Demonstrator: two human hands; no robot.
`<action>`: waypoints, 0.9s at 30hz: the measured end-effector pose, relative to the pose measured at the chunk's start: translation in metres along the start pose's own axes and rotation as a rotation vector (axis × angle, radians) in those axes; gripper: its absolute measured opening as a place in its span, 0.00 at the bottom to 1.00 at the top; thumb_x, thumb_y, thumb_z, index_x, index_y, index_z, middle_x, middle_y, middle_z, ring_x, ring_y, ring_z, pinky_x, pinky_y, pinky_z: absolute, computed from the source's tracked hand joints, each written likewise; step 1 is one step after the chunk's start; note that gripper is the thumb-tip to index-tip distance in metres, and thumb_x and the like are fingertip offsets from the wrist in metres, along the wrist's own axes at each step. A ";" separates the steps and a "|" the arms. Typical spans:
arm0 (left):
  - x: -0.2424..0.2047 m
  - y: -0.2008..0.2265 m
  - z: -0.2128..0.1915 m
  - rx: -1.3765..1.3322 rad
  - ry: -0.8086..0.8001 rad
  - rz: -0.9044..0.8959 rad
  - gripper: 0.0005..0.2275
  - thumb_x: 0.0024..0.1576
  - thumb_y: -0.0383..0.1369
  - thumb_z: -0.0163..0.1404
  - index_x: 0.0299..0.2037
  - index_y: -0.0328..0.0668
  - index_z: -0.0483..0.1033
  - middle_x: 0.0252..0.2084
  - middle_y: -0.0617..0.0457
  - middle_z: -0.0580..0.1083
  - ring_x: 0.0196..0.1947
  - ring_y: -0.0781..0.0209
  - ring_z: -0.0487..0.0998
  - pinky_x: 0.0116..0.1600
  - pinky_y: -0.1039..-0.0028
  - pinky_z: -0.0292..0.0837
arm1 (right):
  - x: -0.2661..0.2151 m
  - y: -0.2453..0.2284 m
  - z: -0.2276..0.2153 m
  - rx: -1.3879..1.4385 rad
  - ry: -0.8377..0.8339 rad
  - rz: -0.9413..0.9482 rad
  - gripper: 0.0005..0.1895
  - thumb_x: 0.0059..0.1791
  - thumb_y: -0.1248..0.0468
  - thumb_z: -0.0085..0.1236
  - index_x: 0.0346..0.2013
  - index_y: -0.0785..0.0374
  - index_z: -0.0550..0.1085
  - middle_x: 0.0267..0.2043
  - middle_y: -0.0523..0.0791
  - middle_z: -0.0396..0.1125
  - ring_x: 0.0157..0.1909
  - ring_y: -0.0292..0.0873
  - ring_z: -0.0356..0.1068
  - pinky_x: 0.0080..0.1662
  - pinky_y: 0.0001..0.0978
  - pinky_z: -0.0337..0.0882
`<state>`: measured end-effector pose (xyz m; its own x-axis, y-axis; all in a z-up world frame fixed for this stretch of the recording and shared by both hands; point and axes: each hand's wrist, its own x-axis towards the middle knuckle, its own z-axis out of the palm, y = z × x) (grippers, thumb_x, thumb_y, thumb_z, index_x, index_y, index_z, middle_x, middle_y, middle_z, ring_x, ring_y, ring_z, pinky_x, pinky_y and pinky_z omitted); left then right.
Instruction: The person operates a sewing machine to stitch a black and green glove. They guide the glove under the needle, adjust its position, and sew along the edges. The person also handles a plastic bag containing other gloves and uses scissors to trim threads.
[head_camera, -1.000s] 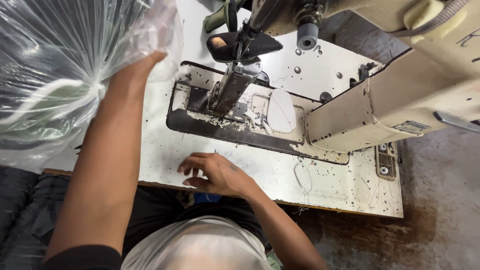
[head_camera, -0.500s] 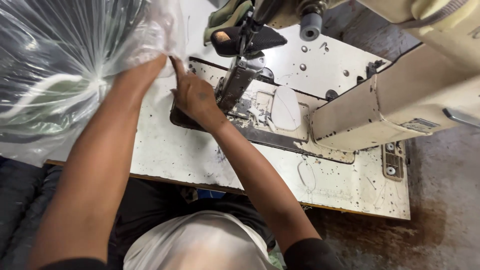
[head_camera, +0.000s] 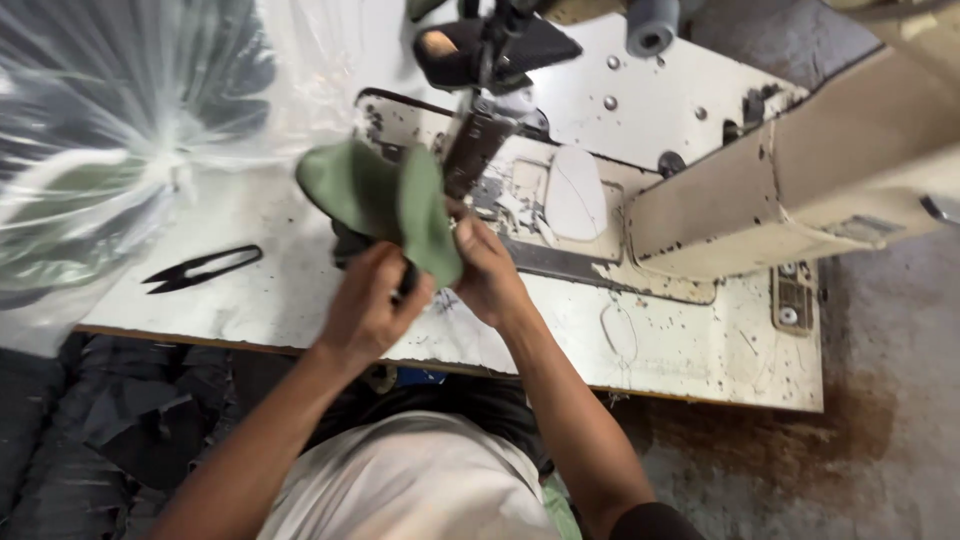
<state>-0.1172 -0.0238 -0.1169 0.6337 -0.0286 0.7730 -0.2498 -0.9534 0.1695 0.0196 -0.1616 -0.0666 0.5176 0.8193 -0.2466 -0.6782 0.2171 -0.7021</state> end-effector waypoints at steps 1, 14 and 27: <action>-0.004 0.012 0.012 -0.069 -0.036 0.022 0.17 0.54 0.19 0.57 0.53 0.36 0.76 0.57 0.34 0.66 0.58 0.32 0.72 0.61 0.51 0.74 | -0.012 0.002 -0.012 0.034 0.105 -0.013 0.37 0.52 0.55 0.56 0.72 0.66 0.56 0.54 0.50 0.73 0.54 0.46 0.76 0.51 0.39 0.80; 0.053 0.053 0.044 -0.669 -0.270 -0.486 0.10 0.58 0.28 0.58 0.50 0.41 0.81 0.46 0.46 0.78 0.43 0.53 0.83 0.46 0.67 0.80 | -0.078 -0.085 -0.087 -1.470 0.573 -0.898 0.11 0.47 0.73 0.71 0.39 0.70 0.75 0.60 0.53 0.67 0.56 0.54 0.70 0.49 0.34 0.72; 0.123 -0.008 -0.031 -1.098 -0.287 -0.803 0.13 0.49 0.26 0.64 0.44 0.40 0.79 0.38 0.57 0.80 0.37 0.69 0.80 0.43 0.79 0.79 | -0.109 -0.062 0.027 -1.414 0.196 -1.068 0.17 0.39 0.73 0.54 0.42 0.64 0.73 0.54 0.46 0.68 0.59 0.47 0.68 0.56 0.39 0.74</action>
<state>-0.0598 -0.0103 -0.0039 0.9693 0.2210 0.1074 -0.1054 -0.0208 0.9942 -0.0087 -0.2497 0.0223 0.5100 0.5495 0.6618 0.8275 -0.1033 -0.5519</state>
